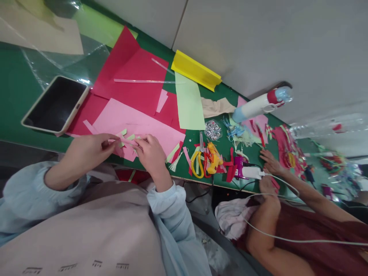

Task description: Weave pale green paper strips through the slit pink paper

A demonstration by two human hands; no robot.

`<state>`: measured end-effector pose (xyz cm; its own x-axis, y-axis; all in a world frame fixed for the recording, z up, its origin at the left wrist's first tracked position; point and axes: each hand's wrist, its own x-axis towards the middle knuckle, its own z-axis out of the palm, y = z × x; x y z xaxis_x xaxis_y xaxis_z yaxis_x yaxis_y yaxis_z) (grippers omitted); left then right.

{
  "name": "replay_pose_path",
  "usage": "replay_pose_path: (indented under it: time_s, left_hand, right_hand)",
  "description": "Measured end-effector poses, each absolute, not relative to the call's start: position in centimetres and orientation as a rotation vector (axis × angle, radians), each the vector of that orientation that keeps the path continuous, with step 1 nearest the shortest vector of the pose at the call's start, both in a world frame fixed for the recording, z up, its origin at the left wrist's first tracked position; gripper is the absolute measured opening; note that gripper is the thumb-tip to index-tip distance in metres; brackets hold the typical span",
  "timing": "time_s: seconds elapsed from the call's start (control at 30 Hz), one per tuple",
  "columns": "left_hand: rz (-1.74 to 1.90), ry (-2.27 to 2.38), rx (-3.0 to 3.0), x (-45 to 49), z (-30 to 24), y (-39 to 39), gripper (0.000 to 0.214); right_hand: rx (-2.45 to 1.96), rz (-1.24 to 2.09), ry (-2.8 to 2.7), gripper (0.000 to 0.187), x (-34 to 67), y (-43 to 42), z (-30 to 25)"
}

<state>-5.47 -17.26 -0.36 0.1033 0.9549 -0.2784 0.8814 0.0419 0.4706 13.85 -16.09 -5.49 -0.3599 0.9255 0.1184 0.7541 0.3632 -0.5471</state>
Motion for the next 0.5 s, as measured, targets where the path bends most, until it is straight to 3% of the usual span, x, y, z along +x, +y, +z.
replay_pose_path:
  time_s: [0.5]
  left_hand:
    - [0.209, 1.828, 1.824, -5.66, -0.87, -17.08, 0.034]
  right_hand:
    - [-1.42, 0.541, -2.21, 0.026, 13.94, -16.21, -5.64]
